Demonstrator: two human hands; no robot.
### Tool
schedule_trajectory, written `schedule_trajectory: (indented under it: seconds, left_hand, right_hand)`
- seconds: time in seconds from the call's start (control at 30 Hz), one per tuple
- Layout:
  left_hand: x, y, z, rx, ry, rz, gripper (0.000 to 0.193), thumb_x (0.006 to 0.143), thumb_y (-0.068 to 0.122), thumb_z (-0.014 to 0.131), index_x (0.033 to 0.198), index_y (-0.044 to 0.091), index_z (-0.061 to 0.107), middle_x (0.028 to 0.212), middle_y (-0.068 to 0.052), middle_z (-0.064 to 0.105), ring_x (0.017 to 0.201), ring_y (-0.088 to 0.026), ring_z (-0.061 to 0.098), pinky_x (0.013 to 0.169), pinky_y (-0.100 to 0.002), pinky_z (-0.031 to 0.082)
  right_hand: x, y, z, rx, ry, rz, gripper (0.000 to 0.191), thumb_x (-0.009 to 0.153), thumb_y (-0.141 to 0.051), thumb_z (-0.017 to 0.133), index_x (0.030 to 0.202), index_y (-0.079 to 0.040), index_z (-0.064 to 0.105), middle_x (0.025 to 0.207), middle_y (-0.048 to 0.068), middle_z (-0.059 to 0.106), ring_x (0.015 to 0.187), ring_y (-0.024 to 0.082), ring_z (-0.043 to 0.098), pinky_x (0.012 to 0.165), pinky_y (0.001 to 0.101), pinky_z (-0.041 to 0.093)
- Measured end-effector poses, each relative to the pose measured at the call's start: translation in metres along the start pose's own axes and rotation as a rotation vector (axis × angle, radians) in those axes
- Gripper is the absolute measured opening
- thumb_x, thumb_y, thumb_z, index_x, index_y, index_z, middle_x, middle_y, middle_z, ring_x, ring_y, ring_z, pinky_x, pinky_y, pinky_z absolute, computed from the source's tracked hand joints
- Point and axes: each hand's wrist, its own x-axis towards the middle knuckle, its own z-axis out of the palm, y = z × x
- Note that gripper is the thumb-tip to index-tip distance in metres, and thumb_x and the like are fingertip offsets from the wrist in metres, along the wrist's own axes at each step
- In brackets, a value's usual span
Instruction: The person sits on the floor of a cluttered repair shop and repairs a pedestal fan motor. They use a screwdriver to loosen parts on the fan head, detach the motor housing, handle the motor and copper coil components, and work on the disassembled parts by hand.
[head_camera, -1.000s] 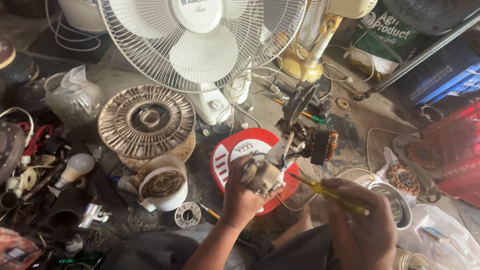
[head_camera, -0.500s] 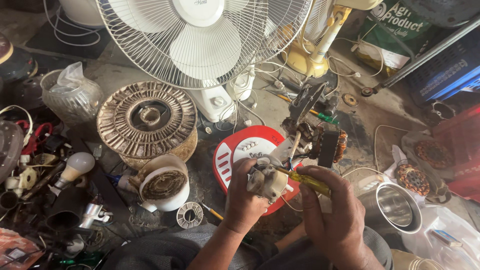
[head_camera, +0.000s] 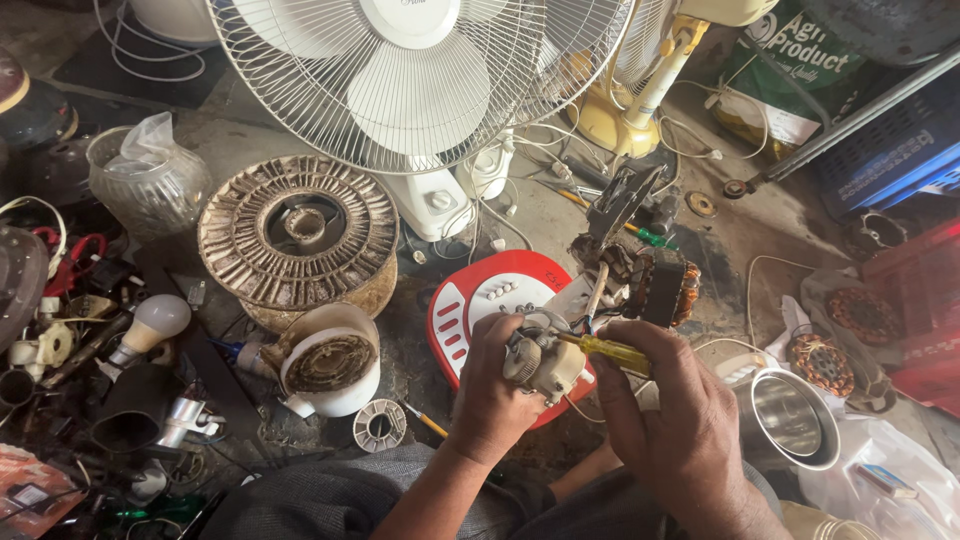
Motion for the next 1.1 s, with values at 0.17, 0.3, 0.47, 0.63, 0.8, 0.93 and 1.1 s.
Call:
schedule_trajectory:
  seconds: [0.17, 0.3, 0.47, 0.63, 0.8, 0.93, 1.1]
  left_hand:
    - [0.001, 0.001, -0.001, -0.007, 0.0, 0.003, 0.092, 0.061, 0.0, 0.09, 0.138, 0.003, 0.039, 0.129, -0.022, 0.052, 0.122, -0.041, 0.058, 0.102, -0.044, 0.054]
    - [0.002, 0.002, -0.001, -0.027, 0.003, -0.024, 0.09, 0.063, 0.0, 0.089, 0.138, 0.004, 0.04, 0.129, -0.022, 0.053, 0.123, -0.041, 0.058, 0.102, -0.044, 0.054]
    - [0.003, 0.003, -0.001, -0.016, 0.03, 0.012, 0.088, 0.065, 0.002, 0.09, 0.138, 0.004, 0.04, 0.128, -0.021, 0.054, 0.123, -0.041, 0.058, 0.103, -0.046, 0.053]
    - [0.003, 0.005, 0.0, -0.011, 0.051, 0.015, 0.087, 0.067, 0.006, 0.091, 0.137, 0.003, 0.04, 0.127, -0.023, 0.053, 0.121, -0.041, 0.059, 0.1, -0.045, 0.055]
    - [0.003, 0.008, 0.001, 0.022, 0.075, 0.042, 0.082, 0.07, 0.007, 0.091, 0.135, 0.003, 0.042, 0.126, -0.022, 0.056, 0.12, -0.042, 0.059, 0.101, -0.046, 0.054]
    - [0.006, 0.012, 0.0, 0.007, 0.076, 0.018, 0.082, 0.066, 0.01, 0.092, 0.132, 0.002, 0.044, 0.124, -0.023, 0.057, 0.119, -0.042, 0.06, 0.1, -0.046, 0.054]
    - [0.009, 0.016, -0.002, 0.01, 0.059, 0.016, 0.084, 0.065, 0.012, 0.093, 0.133, 0.0, 0.044, 0.123, -0.023, 0.055, 0.116, -0.041, 0.059, 0.098, -0.047, 0.054]
  right_hand:
    - [0.001, -0.001, 0.002, -0.053, 0.03, -0.015, 0.036, 0.086, -0.015, 0.079, 0.116, -0.005, 0.062, 0.097, 0.012, 0.076, 0.087, 0.027, 0.077, 0.071, 0.0364, 0.06]
    - [-0.001, -0.001, 0.004, -0.094, 0.083, -0.064, 0.034, 0.084, -0.018, 0.083, 0.109, -0.005, 0.064, 0.094, 0.011, 0.075, 0.084, 0.025, 0.077, 0.068, 0.0346, 0.059]
    - [0.004, -0.004, 0.001, -0.11, 0.041, -0.145, 0.029, 0.082, -0.014, 0.083, 0.102, -0.005, 0.065, 0.094, 0.01, 0.074, 0.083, 0.026, 0.075, 0.07, 0.0364, 0.058]
    - [0.016, -0.008, -0.015, -0.041, -0.148, -0.249, 0.02, 0.081, -0.003, 0.074, 0.098, -0.006, 0.065, 0.097, 0.009, 0.072, 0.093, 0.029, 0.073, 0.076, 0.0386, 0.058]
    - [0.027, -0.01, -0.024, -0.039, -0.226, -0.319, 0.022, 0.081, -0.003, 0.073, 0.101, -0.005, 0.064, 0.099, 0.011, 0.072, 0.091, 0.032, 0.072, 0.074, 0.0396, 0.058]
    - [0.027, -0.007, -0.017, 0.024, -0.156, -0.294, 0.024, 0.087, -0.013, 0.072, 0.109, -0.003, 0.065, 0.102, 0.01, 0.072, 0.097, 0.029, 0.072, 0.082, 0.0404, 0.057]
    - [0.016, -0.001, 0.015, 0.836, 0.032, 0.169, 0.031, 0.103, -0.01, 0.045, 0.124, 0.004, 0.061, 0.103, 0.011, 0.067, 0.097, 0.019, 0.063, 0.088, 0.0311, 0.05]
